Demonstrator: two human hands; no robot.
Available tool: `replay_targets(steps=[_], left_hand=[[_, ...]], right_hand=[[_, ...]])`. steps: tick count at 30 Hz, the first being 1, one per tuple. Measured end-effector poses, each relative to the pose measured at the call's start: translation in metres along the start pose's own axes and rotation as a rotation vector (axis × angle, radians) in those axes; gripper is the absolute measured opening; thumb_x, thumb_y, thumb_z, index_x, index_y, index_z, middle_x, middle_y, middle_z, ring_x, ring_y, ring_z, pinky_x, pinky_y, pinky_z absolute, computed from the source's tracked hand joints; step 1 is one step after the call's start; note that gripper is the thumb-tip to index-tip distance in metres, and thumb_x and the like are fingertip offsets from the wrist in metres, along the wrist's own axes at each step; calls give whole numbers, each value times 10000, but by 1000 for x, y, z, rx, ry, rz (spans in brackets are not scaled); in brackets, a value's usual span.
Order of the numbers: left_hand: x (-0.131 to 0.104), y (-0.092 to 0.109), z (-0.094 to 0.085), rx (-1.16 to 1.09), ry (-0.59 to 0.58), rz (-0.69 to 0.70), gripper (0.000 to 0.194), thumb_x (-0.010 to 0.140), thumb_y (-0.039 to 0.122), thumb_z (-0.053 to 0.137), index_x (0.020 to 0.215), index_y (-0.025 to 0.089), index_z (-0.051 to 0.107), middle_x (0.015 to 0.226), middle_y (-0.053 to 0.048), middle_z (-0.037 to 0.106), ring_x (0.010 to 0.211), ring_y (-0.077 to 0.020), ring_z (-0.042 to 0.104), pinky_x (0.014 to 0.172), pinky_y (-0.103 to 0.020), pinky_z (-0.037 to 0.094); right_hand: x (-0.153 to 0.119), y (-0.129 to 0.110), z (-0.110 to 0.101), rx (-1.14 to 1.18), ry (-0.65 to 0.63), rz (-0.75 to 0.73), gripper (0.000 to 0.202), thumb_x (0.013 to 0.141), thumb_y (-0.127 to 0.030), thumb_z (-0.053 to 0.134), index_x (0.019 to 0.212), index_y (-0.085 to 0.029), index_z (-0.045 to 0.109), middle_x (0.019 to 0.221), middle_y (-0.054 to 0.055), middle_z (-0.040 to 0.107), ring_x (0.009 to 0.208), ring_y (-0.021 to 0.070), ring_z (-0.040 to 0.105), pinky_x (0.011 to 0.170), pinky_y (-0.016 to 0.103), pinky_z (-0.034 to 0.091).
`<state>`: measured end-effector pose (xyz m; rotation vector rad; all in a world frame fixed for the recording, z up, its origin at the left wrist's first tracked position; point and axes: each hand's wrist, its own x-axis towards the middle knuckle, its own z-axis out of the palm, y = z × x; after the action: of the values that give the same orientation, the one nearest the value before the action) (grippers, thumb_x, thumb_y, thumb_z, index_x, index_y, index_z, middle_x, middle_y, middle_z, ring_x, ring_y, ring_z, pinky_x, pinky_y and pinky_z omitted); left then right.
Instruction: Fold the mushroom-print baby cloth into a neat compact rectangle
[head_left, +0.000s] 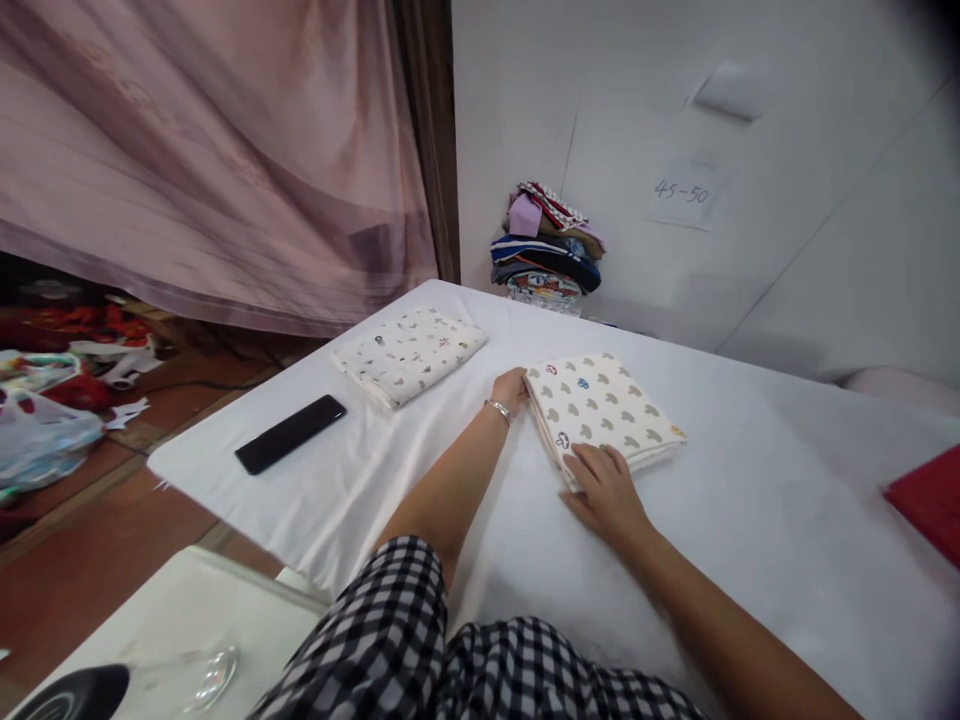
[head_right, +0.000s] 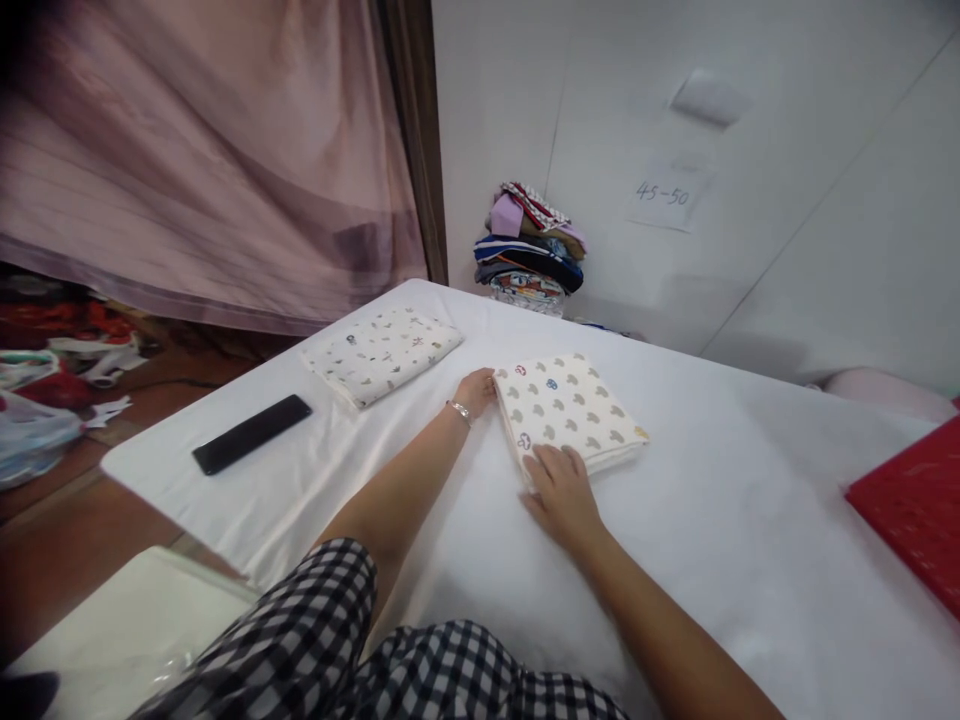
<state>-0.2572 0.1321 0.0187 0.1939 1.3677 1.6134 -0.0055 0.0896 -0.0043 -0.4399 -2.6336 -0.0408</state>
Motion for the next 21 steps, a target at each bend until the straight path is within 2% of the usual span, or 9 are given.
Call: replay_targets(steps=[5, 11, 17, 19, 21], left_hand=[[9, 13, -4, -210, -98, -111, 266, 844, 327, 424, 981, 142, 556, 791, -109, 624, 780, -218, 636, 710, -347, 533], [17, 15, -7, -336, -76, -176, 382, 811, 272, 456, 1168, 138, 470, 851, -114, 609, 797, -241, 638, 695, -366, 540], [16, 22, -1, -219, -23, -152, 598, 813, 368, 457, 1341, 144, 289, 909, -109, 600, 832, -249, 637, 686, -391, 523], [15, 21, 1, -106, -3, -104, 575, 813, 396, 472, 1317, 150, 341, 908, -111, 609, 840, -249, 635, 697, -383, 516], [16, 18, 2, 5, -4, -57, 461, 801, 364, 517, 1206, 150, 474, 878, -112, 621, 821, -239, 635, 712, -361, 509]], right_hand=[[-4, 3, 5, 41, 13, -22, 321, 870, -178, 415, 1159, -197, 554, 1185, 124, 564, 1100, 238, 490, 929, 436, 357], [-3, 3, 8, 56, 65, -1, 313, 867, -153, 406, 1114, -204, 593, 1117, 119, 591, 1046, 230, 508, 864, 415, 399], [-1, -1, 8, 15, 94, -9, 301, 837, -99, 430, 1056, -196, 612, 1087, 116, 593, 1006, 223, 506, 828, 394, 410], [-1, -4, 8, -4, 77, 12, 308, 832, -87, 427, 1051, -198, 613, 1090, 118, 588, 1018, 229, 497, 832, 402, 406], [-1, -7, 7, -14, 68, 26, 306, 833, -81, 424, 1045, -193, 614, 1094, 122, 584, 1028, 234, 489, 839, 410, 402]])
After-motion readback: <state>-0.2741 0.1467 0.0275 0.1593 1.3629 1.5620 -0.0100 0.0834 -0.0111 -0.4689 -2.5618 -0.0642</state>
